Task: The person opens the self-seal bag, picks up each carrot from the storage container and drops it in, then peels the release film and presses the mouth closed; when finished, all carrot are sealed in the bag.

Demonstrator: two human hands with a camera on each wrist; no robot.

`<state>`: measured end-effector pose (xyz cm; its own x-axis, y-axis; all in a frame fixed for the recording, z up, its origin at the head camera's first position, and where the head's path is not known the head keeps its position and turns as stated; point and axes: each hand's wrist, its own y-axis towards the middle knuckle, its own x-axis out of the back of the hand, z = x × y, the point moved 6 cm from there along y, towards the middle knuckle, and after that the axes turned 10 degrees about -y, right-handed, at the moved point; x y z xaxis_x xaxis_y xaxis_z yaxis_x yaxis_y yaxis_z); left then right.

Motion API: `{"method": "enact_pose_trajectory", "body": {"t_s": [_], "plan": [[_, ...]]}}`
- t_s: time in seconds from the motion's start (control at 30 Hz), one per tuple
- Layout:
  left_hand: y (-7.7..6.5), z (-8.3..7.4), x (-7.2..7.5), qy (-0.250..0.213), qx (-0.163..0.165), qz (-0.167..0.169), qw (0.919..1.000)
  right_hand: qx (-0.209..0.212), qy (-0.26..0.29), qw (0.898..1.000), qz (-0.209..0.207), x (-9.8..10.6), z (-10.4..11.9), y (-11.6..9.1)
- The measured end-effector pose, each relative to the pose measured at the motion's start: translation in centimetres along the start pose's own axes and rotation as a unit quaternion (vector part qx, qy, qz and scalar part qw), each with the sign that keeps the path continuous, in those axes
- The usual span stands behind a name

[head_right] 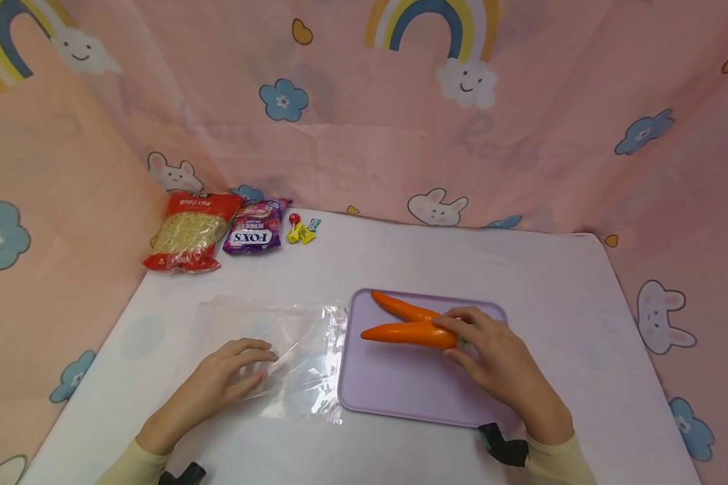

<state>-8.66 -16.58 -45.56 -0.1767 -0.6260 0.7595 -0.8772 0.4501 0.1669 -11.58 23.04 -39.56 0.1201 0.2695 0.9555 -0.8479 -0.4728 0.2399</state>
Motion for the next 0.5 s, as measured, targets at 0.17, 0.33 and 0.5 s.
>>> {"method": "enact_pose_trajectory", "body": {"t_s": [0.17,0.33,0.5], "plan": [[0.0,0.1,0.0,0.0,0.003,0.001,1.0,0.004,0.008,1.0,0.005,0.8,0.6,0.3],[-0.1,0.0,0.1,-0.004,-0.002,-0.002,1.0,0.008,0.019,1.0,-0.002,1.7,0.9,0.5],[-0.1,0.0,0.2,-0.002,-0.001,-0.001,1.0,0.018,0.02,1.0,-0.009,2.5,1.3,0.7]]}}
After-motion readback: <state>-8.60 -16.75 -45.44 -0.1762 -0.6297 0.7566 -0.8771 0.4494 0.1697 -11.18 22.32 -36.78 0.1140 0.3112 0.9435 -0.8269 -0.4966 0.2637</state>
